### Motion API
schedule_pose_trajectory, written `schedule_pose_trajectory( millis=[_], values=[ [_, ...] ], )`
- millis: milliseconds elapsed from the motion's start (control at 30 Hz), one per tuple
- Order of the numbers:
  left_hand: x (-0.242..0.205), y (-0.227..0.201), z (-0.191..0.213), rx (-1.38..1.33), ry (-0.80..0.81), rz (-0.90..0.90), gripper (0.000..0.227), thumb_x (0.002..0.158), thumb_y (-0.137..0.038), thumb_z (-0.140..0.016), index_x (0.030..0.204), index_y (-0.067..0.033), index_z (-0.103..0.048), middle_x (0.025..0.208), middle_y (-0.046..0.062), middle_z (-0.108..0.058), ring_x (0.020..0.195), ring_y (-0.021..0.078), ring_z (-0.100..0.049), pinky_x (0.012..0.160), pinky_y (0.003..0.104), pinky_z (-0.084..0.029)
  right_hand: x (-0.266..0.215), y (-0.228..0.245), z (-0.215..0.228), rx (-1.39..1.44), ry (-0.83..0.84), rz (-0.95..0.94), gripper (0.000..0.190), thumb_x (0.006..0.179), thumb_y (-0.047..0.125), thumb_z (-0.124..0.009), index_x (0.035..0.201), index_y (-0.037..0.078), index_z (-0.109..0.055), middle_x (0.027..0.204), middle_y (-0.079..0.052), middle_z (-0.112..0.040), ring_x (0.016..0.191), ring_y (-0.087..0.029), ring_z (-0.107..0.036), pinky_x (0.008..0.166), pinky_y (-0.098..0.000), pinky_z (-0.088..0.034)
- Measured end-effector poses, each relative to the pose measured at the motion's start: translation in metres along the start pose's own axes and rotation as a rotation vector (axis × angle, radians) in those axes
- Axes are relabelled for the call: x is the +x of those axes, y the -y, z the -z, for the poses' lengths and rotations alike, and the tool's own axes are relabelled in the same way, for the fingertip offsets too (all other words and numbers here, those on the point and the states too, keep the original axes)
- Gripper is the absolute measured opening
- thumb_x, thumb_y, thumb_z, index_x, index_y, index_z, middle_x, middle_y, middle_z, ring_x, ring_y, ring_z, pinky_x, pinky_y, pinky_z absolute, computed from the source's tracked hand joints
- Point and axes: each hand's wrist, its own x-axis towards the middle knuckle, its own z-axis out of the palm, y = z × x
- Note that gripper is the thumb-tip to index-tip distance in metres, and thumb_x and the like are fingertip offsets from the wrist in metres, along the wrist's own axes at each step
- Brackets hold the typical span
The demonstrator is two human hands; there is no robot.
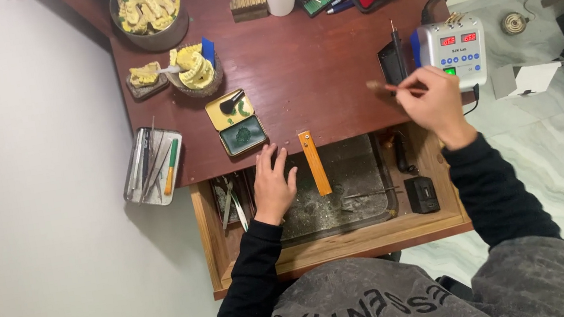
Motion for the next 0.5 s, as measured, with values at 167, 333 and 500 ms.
schedule_pose_trajectory(
  millis=[167,333,500],
  values=[
    [0.0,-0.003,0.007,0.007,0.02,-0.021,0.046,0.089,-0.021,-0.069,0.13,-0.0042,-0.059,0.136,0.018,-0.049,0.135,0.0388,-0.045,0.115,0.049,-0.034,-0.019,-0.005,-0.051,-0.074,0.066,0.031,0.005,0.074,0.016,-0.071,0.076,0.019,-0.069,0.07,-0.002,-0.059,0.069,-0.026,-0.065,0.064,-0.0331,-0.053],
    [0.003,-0.009,0.014,-0.026,0.02,0.0,0.045,0.09,-0.019,-0.068,0.131,-0.0032,-0.059,0.136,0.02,-0.049,0.134,0.0403,-0.045,0.114,0.05,-0.034,-0.024,0.07,-0.007,0.047,0.247,-0.011,0.004,0.066,0.015,-0.069,0.067,0.019,-0.068,0.061,-0.003,-0.06,0.063,-0.026,-0.066,0.06,-0.0325,-0.053],
    [0.007,-0.011,0.02,-0.026,0.056,0.009,0.044,0.092,-0.017,-0.064,0.133,-0.0032,-0.056,0.137,0.02,-0.048,0.136,0.0398,-0.042,0.114,0.05,-0.033,0.013,0.024,-0.033,-0.059,0.008,0.075,0.01,0.074,0.015,-0.074,0.079,0.022,-0.07,0.073,0.003,-0.061,0.071,-0.019,-0.066,0.066,-0.0269,-0.054]
  ],
)
